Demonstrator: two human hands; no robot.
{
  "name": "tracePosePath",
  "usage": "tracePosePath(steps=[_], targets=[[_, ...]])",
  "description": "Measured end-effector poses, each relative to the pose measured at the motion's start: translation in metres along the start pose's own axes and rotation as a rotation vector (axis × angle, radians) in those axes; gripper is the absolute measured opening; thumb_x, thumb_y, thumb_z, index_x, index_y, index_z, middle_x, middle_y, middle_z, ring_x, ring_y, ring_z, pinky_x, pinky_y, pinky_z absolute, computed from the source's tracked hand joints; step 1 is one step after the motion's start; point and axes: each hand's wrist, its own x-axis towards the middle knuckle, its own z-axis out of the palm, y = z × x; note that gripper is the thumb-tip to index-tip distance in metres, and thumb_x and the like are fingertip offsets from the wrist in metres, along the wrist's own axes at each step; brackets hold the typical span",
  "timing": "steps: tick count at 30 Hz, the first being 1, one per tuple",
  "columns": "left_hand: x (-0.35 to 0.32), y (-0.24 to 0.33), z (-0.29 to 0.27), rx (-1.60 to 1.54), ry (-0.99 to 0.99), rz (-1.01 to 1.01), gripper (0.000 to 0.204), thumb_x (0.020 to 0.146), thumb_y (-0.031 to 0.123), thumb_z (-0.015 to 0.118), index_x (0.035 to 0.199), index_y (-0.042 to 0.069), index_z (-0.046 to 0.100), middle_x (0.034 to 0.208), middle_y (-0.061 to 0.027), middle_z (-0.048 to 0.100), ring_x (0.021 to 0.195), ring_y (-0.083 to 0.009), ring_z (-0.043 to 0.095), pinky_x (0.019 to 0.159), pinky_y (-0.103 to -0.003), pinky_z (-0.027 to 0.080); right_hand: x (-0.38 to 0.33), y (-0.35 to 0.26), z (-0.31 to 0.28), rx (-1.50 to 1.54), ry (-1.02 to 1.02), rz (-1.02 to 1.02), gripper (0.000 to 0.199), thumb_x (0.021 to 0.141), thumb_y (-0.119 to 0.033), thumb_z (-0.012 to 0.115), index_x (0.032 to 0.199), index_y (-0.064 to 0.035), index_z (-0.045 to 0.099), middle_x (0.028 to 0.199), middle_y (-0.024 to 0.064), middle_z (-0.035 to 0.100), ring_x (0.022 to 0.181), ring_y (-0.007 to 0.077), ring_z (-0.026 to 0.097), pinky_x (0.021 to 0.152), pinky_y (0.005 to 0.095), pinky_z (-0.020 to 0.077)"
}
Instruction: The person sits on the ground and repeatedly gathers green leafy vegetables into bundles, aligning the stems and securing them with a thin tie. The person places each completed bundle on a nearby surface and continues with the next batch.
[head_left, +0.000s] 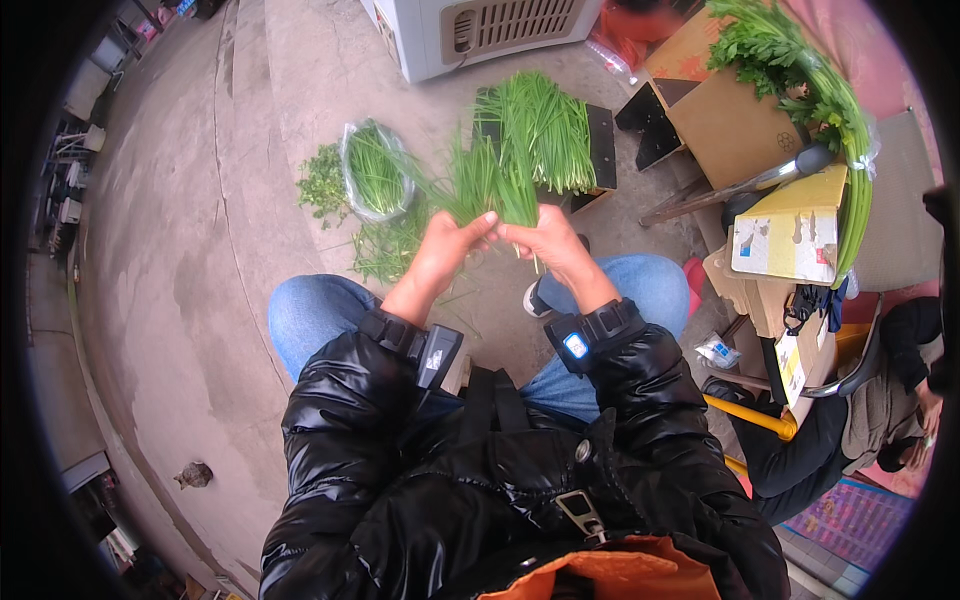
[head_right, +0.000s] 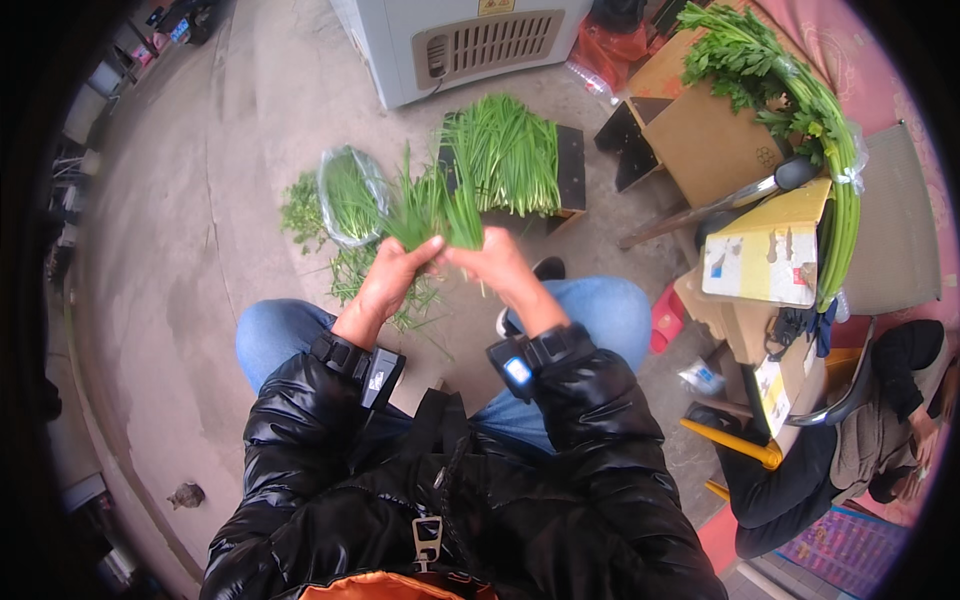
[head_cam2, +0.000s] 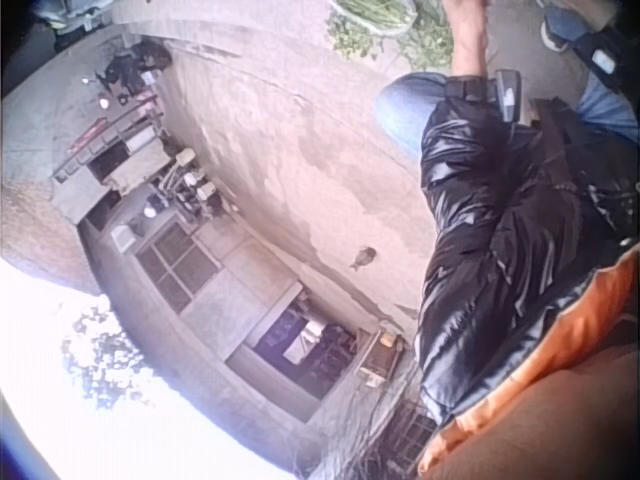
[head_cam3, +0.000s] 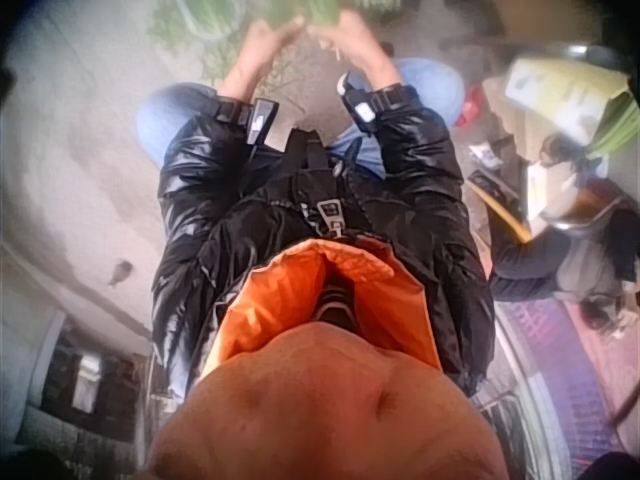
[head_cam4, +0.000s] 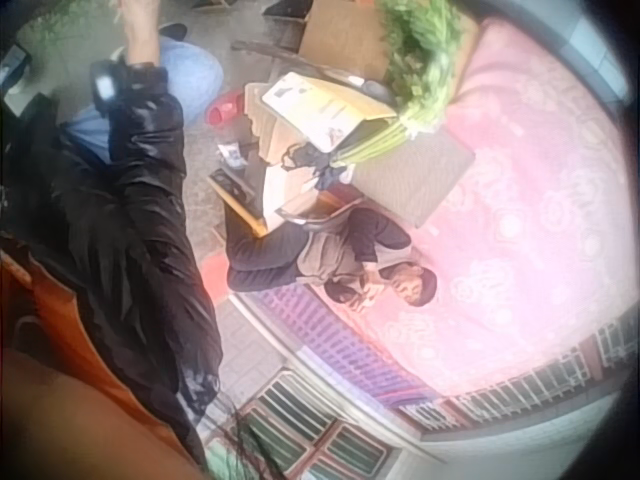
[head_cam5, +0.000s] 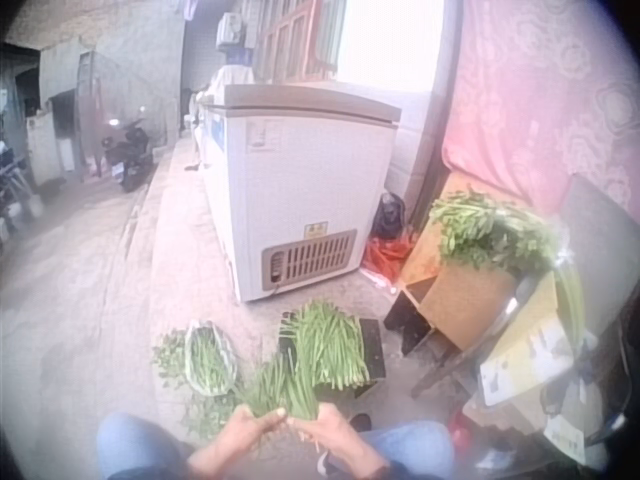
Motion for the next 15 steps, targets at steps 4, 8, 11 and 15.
tracePosePath(steps=[4,8,11,15], targets=[[0.001,0.002,-0.001,-0.05,0.093,0.046,0.018,0.087,0.017,0.06,0.097,0.001,0.061,0.083,-0.0032,0.062,0.07,-0.0104,0.057,0.059,-0.024,0.045,0.002,0.003,0.0,0.016,0.114,-0.005,0.013,0.077,-0.014,0.065,0.084,-0.0036,0.061,0.061,-0.0018,0.055,0.049,0.0055,0.047,0.044,0.0216,0.0372],[0.002,0.005,-0.004,-0.067,0.22,0.071,0.02,0.088,0.016,0.058,0.1,-0.001,0.057,0.081,-0.0047,0.061,0.069,-0.0117,0.057,0.058,-0.025,0.046,0.003,0.007,-0.002,0.042,0.207,-0.072,0.009,0.08,-0.011,0.062,0.079,-0.0043,0.057,0.065,-0.0005,0.053,0.05,0.0065,0.046,0.046,0.0209,0.0372],[0.001,0.007,-0.001,-0.113,0.303,0.111,0.025,0.09,0.015,0.056,0.11,0.002,0.052,0.082,-0.0016,0.058,0.07,-0.0109,0.057,0.059,-0.024,0.045,0.005,0.01,-0.003,0.053,0.267,-0.089,0.009,0.08,-0.011,0.062,0.08,-0.0034,0.057,0.065,0.0004,0.053,0.05,0.0071,0.046,0.045,0.0217,0.0375],[0.001,0.012,0.0,-0.204,0.31,0.09,0.034,0.089,0.015,0.055,0.118,0.0,0.044,0.083,-0.0058,0.057,0.071,-0.0119,0.056,0.058,-0.025,0.047,0.007,0.011,-0.003,0.044,0.315,-0.1,0.009,0.08,-0.01,0.061,0.083,-0.0022,0.057,0.066,0.0012,0.053,0.049,0.0073,0.047,0.044,0.0219,0.0376]])
